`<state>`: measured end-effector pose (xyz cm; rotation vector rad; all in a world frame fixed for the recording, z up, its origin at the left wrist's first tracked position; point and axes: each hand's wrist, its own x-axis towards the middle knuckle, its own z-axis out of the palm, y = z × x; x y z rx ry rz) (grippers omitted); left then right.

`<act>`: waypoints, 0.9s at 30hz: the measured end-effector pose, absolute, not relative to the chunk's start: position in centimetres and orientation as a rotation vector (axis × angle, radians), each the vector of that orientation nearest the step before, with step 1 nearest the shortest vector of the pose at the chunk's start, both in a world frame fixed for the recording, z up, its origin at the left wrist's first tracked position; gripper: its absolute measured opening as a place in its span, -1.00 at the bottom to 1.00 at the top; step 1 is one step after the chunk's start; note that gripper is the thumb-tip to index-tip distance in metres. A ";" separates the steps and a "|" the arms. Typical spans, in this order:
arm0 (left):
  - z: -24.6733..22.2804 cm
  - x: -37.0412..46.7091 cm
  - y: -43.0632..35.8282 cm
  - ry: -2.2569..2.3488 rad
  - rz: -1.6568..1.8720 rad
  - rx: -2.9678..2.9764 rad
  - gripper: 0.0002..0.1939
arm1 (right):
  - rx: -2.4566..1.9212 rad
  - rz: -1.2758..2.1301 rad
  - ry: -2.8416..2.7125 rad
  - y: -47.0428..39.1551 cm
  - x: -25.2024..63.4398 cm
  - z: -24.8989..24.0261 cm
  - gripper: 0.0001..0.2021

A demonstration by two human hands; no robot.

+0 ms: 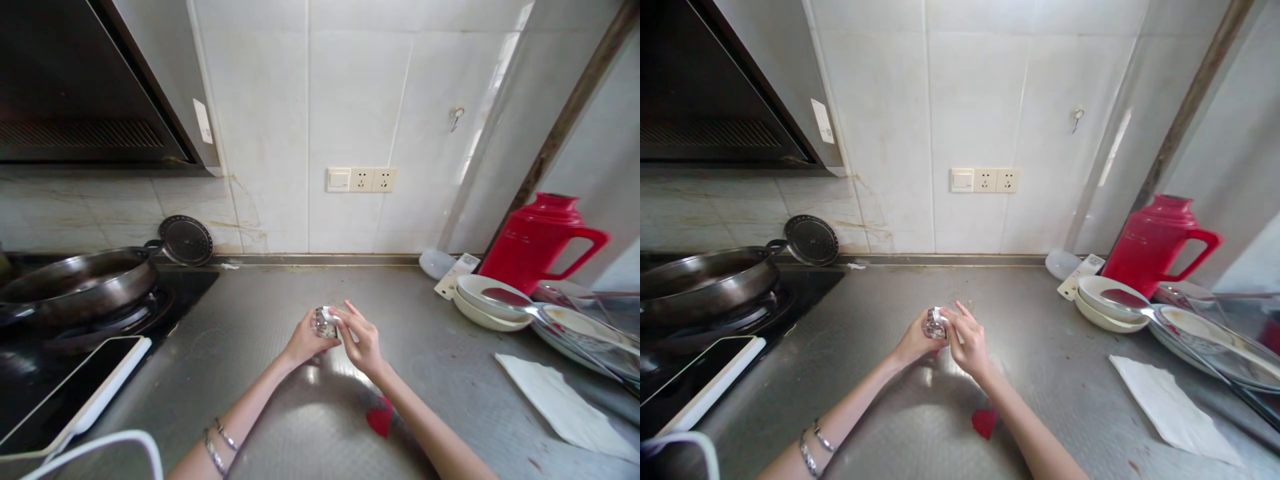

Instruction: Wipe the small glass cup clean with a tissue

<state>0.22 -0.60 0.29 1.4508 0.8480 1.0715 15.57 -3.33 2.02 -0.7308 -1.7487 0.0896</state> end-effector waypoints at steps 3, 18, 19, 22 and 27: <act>0.8 0.1 -0.8 0.813 1.011 1.379 -0.14 | -0.927 0.299 -1.483 -3.3 15.6 2.8 -0.72; 1.8 0.9 -1.3 0.753 0.935 1.086 -0.34 | -0.998 0.274 -1.567 -1.9 13.1 1.8 -0.69; 1.9 1.0 -1.2 0.750 0.936 1.048 -0.32 | -0.978 0.247 -1.585 -1.9 13.0 1.8 -0.69; 2.2 1.3 -1.1 0.761 0.962 0.966 -0.28 | -0.894 0.174 -1.665 -2.0 12.9 2.0 -0.68; 2.1 1.9 -0.4 0.727 1.002 0.865 -0.33 | -0.748 0.061 -1.854 -2.8 12.8 2.6 -0.66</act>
